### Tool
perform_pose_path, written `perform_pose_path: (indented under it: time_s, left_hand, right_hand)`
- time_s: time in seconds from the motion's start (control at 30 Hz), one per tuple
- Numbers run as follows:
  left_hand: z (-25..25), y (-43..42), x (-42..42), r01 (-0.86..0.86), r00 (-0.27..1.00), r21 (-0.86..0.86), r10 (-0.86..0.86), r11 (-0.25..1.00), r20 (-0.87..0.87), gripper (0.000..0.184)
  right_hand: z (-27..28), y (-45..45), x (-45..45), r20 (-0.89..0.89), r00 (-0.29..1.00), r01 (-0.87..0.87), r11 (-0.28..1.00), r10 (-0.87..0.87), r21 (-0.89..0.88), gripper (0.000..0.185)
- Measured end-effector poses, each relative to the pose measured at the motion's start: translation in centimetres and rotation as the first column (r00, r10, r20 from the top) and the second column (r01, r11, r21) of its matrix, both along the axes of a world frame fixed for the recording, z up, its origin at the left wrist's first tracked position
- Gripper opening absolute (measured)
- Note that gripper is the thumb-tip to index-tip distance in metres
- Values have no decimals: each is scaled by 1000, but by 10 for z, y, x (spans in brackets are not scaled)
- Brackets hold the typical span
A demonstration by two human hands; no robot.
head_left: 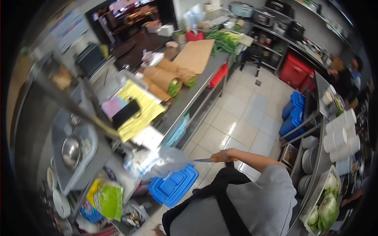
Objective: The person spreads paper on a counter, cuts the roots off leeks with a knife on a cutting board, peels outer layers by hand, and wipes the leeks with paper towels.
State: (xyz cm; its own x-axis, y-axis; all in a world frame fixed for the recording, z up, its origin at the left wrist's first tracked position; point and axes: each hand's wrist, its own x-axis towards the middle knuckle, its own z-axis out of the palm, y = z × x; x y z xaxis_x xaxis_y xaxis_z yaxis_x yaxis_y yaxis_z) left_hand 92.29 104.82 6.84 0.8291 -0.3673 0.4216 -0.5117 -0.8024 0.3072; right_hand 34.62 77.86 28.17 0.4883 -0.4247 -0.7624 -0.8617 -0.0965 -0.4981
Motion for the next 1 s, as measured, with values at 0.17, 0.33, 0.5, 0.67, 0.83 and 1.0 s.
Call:
perform_pose_path:
  time_s: [0.17, 0.33, 0.5, 0.67, 0.83, 1.0]
  left_hand:
    - [-43, -119, -216, 615, 501, 128, -260, 778, -826, 37]
    - [-47, -237, -388, 888, -41, -77, -89, 454, -995, 39]
    - [-16, -383, -531, 911, -224, -338, -403, 238, -887, 45]
    - [-7, -476, -594, 918, -205, -343, -504, 199, -839, 40]
    - [-83, -526, -559, 991, -30, 3, -251, -132, -967, 37]
    - [-73, -542, -528, 974, -221, -215, -112, -66, -969, 41]
  right_hand:
    - [-69, 60, -185, -149, 619, 708, 630, -771, -318, 42]
    - [-134, 124, -327, -286, 299, 906, 365, -910, -216, 44]
    - [-128, 151, -376, -6, 49, 998, 49, -999, -47, 38]
    - [-108, 64, -408, 173, -22, 988, 5, -985, 156, 37]
    - [-53, -91, -431, 495, -88, 918, 123, -864, 377, 35]
    - [-31, -224, -471, 592, 67, 965, 203, -803, 166, 32]
